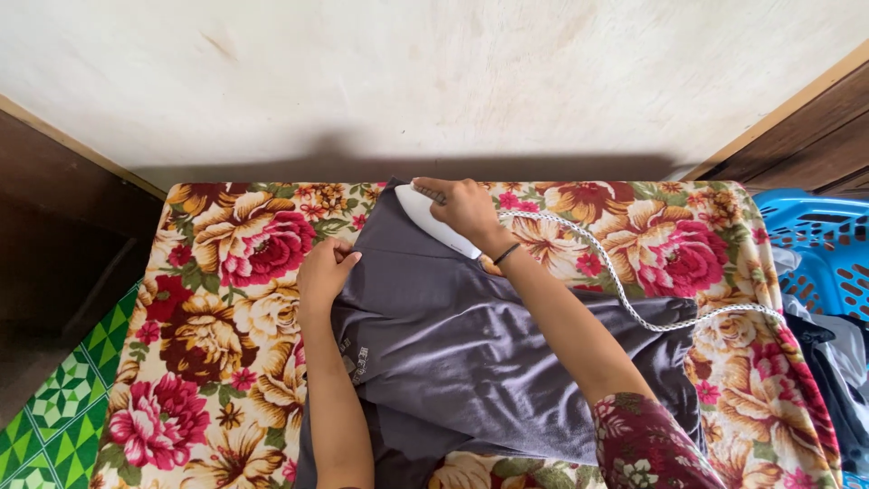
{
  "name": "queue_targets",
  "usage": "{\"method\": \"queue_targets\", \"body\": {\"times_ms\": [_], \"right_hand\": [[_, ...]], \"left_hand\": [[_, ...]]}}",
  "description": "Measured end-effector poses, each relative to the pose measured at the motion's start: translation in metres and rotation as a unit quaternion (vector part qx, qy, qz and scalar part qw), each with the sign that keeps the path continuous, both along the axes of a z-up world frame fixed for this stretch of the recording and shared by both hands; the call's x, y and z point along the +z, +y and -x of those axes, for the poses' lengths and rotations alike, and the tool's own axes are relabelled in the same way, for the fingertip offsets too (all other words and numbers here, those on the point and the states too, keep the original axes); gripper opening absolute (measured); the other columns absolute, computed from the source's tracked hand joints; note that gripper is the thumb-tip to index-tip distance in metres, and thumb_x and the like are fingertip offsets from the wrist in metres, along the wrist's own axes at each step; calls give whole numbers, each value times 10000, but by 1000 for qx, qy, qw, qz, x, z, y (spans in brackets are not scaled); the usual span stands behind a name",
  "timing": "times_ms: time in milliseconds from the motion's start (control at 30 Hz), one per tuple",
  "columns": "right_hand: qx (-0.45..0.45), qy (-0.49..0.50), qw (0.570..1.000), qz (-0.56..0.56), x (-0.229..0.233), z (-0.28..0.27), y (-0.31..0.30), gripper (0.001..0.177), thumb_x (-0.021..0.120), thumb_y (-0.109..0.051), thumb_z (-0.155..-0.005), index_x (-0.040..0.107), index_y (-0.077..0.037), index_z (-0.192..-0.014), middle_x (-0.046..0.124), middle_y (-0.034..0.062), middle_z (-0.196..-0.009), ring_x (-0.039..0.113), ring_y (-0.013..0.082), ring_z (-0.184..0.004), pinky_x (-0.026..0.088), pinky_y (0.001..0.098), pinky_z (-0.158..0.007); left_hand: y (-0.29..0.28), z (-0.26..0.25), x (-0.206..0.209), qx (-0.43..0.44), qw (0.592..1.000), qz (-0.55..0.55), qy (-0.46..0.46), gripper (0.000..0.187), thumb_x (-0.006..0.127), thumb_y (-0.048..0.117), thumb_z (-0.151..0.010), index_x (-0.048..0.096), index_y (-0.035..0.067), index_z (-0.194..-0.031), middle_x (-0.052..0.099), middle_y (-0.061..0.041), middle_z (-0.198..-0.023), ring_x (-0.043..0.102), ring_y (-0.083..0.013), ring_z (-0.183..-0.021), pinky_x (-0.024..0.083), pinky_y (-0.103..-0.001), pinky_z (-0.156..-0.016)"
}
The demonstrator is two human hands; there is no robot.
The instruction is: The person irons a grey t-shirt on a floral patterned surface and then folds it neatly.
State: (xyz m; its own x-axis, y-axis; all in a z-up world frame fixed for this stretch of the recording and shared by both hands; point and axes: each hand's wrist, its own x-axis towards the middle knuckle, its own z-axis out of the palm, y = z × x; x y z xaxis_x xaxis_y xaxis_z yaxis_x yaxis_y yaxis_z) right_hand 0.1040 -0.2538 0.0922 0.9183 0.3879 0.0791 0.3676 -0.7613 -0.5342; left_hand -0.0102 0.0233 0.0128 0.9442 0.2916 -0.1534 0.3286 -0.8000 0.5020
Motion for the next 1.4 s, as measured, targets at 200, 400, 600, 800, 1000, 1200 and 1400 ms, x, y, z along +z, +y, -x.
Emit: {"method": "queue_targets", "body": {"times_ms": [200, 400, 600, 800, 1000, 1200, 1400], "right_hand": [[-27, -15, 999, -24, 34, 14, -77, 542, 666, -213, -781, 697, -345, -1305, 774, 117, -1041, 704, 430, -978, 552, 547, -864], [-167, -9, 985, 35, 3, 24, -244, 441, 793, -334, -785, 752, -186, -1199, 761, 175, -1057, 705, 418, -1000, 548, 495, -886], [-304, -134, 931, 152, -23, 45, -416, 437, 836, -296, -754, 763, -290, -1185, 762, 36, -1013, 724, 320, -982, 575, 454, -861], [-386, -151, 859, -301, -27, 55, -491, 444, 631, 140, -787, 598, 62, -1223, 589, 80, -1018, 511, 143, -852, 465, 272, -807], [-357, -117, 711, -595, -68, 57, -463, 411, 597, 212, -598, 471, -92, -843, 486, 12, -764, 571, 197, -744, 444, 302, -768], [-409, -50, 729, -546, -80, 78, -450, 313, 649, 112, -671, 545, -91, -885, 622, 68, -836, 558, 165, -678, 428, 313, -506], [-377, -91, 798, -461, -77, 98, -454, 728, 747, 99, -762, 402, -64, -1381, 478, 142, -1142, 552, 234, -871, 576, 420, -561]], "left_hand": [[-24, 2, 22, 2, 999, -21, -30, 532, 611, 616, -950, 712, 109, -1078, 723, -114, -985, 706, -355, -1063, 549, -519, -917], [-41, -16, -10, 10, 989, -119, -83, 404, 619, 469, -1008, 694, 89, -1121, 697, -174, -967, 711, -403, -998, 565, -538, -862], [-24, -20, -30, 19, 993, -78, -90, 496, 609, 586, -1010, 701, 129, -1176, 747, -191, -1056, 708, -412, -1055, 556, -542, -894], [-34, -7, -25, -9, 973, -104, -204, 547, 662, 599, -925, 692, 56, -974, 687, -110, -787, 631, -341, -696, 472, -423, -643], [-28, -10, -49, 51, 987, -85, -123, 446, 644, 627, -1020, 750, 206, -1120, 769, -119, -929, 740, -377, -960, 575, -497, -835], [-29, -9, -25, 29, 996, -19, -87, 563, 633, 672, -993, 755, 147, -1158, 767, -167, -974, 720, -410, -1008, 546, -513, -899], [-28, -10, -17, 17, 999, -29, -35, 591, 624, 671, -943, 712, 161, -1227, 763, -193, -999, 686, -430, -1101, 527, -539, -962]]}}
